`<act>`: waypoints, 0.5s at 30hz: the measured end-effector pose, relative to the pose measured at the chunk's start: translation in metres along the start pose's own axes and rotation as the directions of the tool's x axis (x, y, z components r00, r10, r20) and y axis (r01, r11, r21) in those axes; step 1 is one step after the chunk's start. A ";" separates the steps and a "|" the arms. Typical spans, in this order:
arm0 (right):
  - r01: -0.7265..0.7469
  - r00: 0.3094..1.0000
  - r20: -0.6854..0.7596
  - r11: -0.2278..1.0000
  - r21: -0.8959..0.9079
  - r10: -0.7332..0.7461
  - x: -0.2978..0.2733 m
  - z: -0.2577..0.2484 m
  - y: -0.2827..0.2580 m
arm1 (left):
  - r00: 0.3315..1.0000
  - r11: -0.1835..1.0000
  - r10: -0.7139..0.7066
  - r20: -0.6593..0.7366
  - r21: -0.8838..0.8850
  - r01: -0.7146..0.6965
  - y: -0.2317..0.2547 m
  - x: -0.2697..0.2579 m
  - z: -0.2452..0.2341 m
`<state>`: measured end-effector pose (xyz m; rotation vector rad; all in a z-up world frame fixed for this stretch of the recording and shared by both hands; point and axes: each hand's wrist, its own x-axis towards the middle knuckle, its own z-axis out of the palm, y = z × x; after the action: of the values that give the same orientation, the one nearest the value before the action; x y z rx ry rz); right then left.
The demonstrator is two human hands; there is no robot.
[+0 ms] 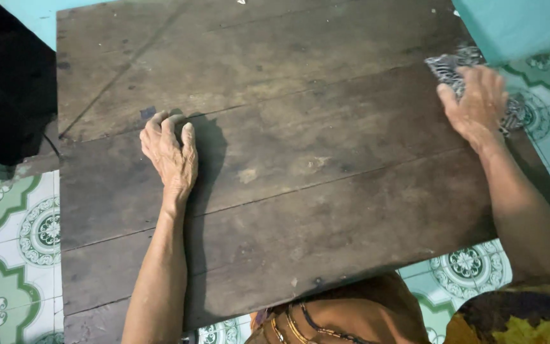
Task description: The person wipes a wooden table surface with a patterned cloth using both hands. They repeatedly rub and wipe different areas of the tabletop in a continuous motion throughout the clip.
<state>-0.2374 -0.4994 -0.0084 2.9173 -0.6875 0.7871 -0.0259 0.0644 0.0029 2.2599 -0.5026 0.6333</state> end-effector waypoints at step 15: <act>0.494 0.808 0.050 0.722 0.485 -0.587 -0.108 -0.053 -0.284 | 0.988 0.993 0.115 0.099 0.017 -0.117 -0.011 -0.003 -0.004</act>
<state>-0.2235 -0.1920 0.0054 3.3437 0.4432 0.6413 -0.0232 0.0754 -0.0023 2.3043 -0.6827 0.5905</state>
